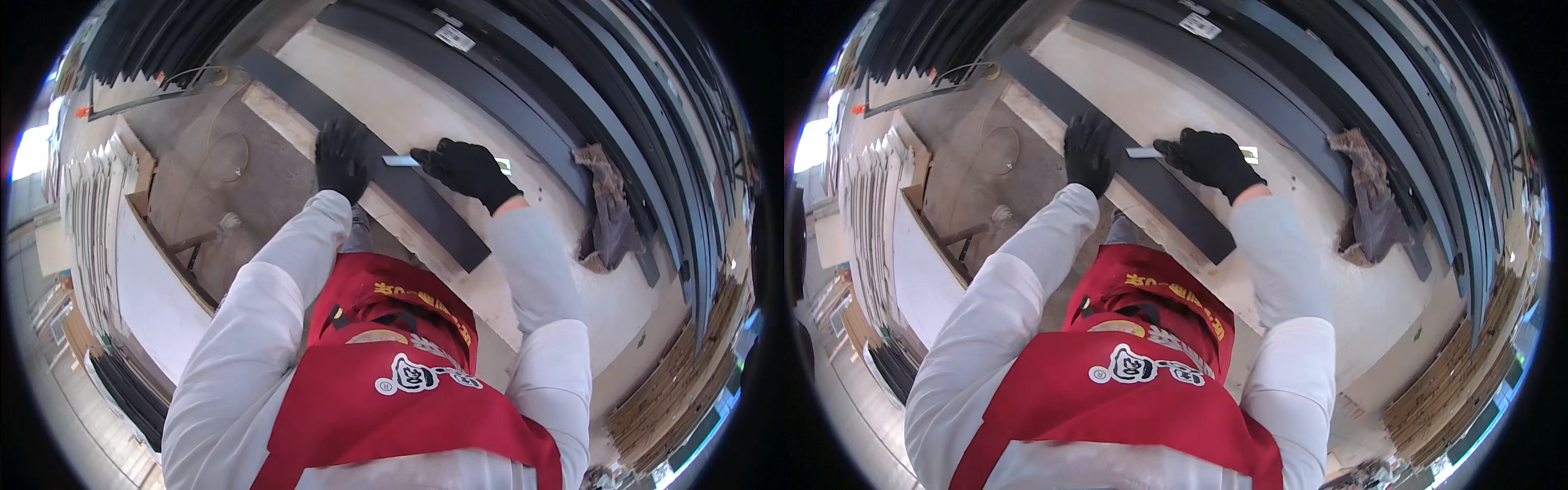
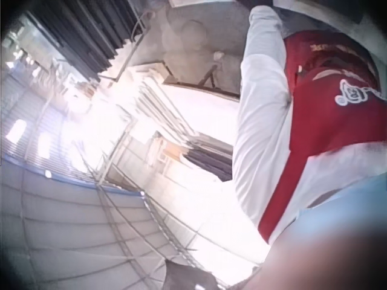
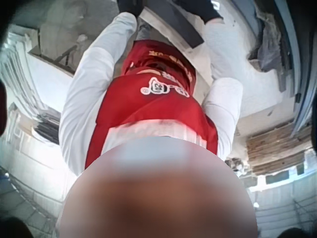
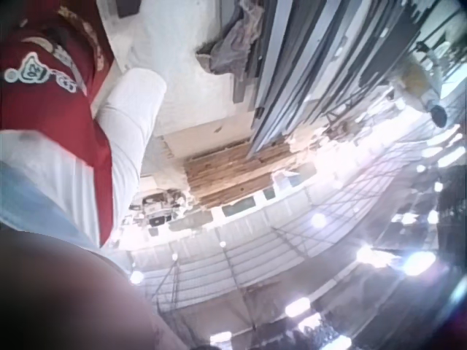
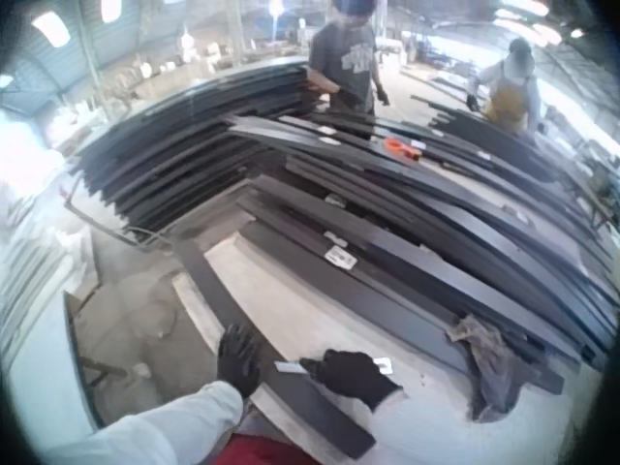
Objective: The person scrapes the surface of long dark metal bars with a small metal tool, then wipes each bar with a cloth. The person repeats this process on several bars, placing the cleaned bars aside on a nearby table.
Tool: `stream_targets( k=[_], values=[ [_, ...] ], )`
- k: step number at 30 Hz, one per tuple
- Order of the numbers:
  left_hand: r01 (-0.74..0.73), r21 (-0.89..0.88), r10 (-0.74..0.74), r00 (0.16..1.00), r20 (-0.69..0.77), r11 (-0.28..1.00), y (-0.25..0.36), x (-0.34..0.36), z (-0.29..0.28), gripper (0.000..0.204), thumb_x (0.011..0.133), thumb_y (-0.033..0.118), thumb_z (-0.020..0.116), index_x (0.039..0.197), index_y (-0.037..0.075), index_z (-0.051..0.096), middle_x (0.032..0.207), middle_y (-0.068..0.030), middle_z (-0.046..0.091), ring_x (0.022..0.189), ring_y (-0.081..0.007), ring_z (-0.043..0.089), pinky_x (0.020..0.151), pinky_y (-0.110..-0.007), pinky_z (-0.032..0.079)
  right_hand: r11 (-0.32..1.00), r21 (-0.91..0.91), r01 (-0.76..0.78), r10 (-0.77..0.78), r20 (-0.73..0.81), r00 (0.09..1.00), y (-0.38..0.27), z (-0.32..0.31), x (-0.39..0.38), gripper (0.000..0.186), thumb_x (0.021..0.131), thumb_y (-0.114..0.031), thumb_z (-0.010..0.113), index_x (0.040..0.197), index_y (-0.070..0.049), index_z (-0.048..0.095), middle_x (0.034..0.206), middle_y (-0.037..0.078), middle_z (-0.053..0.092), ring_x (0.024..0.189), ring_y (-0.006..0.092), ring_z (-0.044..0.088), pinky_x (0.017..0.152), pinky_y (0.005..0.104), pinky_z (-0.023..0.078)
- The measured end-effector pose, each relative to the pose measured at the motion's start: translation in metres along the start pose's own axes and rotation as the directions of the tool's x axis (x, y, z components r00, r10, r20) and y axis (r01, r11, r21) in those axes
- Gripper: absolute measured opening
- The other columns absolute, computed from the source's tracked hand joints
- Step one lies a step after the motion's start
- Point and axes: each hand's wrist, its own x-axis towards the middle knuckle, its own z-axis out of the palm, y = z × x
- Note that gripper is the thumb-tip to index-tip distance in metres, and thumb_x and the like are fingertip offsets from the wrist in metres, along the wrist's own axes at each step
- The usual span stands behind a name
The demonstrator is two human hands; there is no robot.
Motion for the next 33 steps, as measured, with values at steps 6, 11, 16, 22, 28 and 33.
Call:
stream_targets(
  k=[6,11,16,22,28,33],
  values=[
    [-0.044,-0.185,0.024,0.994,-0.110,0.982,0.000,-0.008,-0.001,0.059,0.075,0.022,0.060,0.130,0.009,0.046,0.142,-0.0173,0.038,0.133,-0.0398,0.030,0.111,-0.052,0.020,0.996,-0.087,-0.009,0.016,0.074,0.997,-0.001,-0.006,0.004,0.026,0.090,-0.038,0.052,0.092,-0.017,0.068,0.074,0.013,0.058,0.070,0.0302,0.060,0.058,0.0412,0.047],
    [-0.264,-0.223,0.235,0.961,-0.147,0.938,-0.004,-0.031,0.004,0.051,0.076,0.035,0.065,0.121,0.014,0.056,0.136,-0.0194,0.044,0.130,-0.0398,0.036,0.109,-0.055,0.025,0.993,0.017,0.115,-0.116,0.141,0.983,-0.018,-0.033,-0.008,0.026,0.087,-0.027,0.057,0.112,-0.029,0.062,0.077,0.008,0.055,0.071,0.0280,0.059,0.058,0.0397,0.047],
    [-0.496,-0.201,0.505,0.863,-0.010,0.845,-0.003,-0.019,-0.001,0.039,0.078,0.034,0.059,0.112,0.016,0.063,0.130,-0.0099,0.054,0.126,-0.0304,0.045,0.107,-0.049,0.034,0.977,-0.040,0.208,-0.206,0.046,0.978,-0.028,-0.025,0.085,0.026,0.086,-0.026,0.057,0.112,-0.026,0.063,0.078,0.008,0.056,0.072,0.0273,0.060,0.060,0.0400,0.048],
    [-0.473,-0.334,0.457,0.880,-0.132,0.815,-0.003,-0.020,0.002,0.041,0.078,0.027,0.058,0.116,0.013,0.062,0.130,-0.0139,0.053,0.127,-0.0313,0.045,0.106,-0.046,0.035,0.972,-0.115,0.206,-0.193,0.109,0.975,-0.057,-0.021,0.221,0.037,0.093,-0.031,0.048,0.129,-0.028,0.053,0.082,0.009,0.058,0.074,0.0260,0.060,0.061,0.0384,0.049],
    [-0.477,-0.329,0.485,0.872,-0.063,0.815,0.000,-0.037,0.022,0.050,0.086,0.033,0.049,0.130,0.009,0.051,0.139,-0.0153,0.045,0.133,-0.0310,0.037,0.113,-0.046,0.023,0.960,-0.160,0.229,-0.239,-0.047,0.970,-0.072,0.007,0.356,0.035,0.092,-0.032,0.049,0.126,-0.025,0.055,0.085,0.010,0.059,0.077,0.0293,0.061,0.063,0.0412,0.050],
    [-0.468,-0.408,0.522,0.852,0.027,0.784,-0.001,-0.039,0.022,0.039,0.077,0.026,0.053,0.109,0.005,0.061,0.117,-0.0140,0.059,0.115,-0.0303,0.051,0.107,-0.048,0.033,0.992,-0.124,0.027,-0.046,-0.149,0.988,-0.108,0.003,0.422,0.031,0.091,-0.030,0.049,0.119,-0.019,0.059,0.090,0.016,0.060,0.081,0.0348,0.061,0.066,0.0459,0.049]
  ],
)
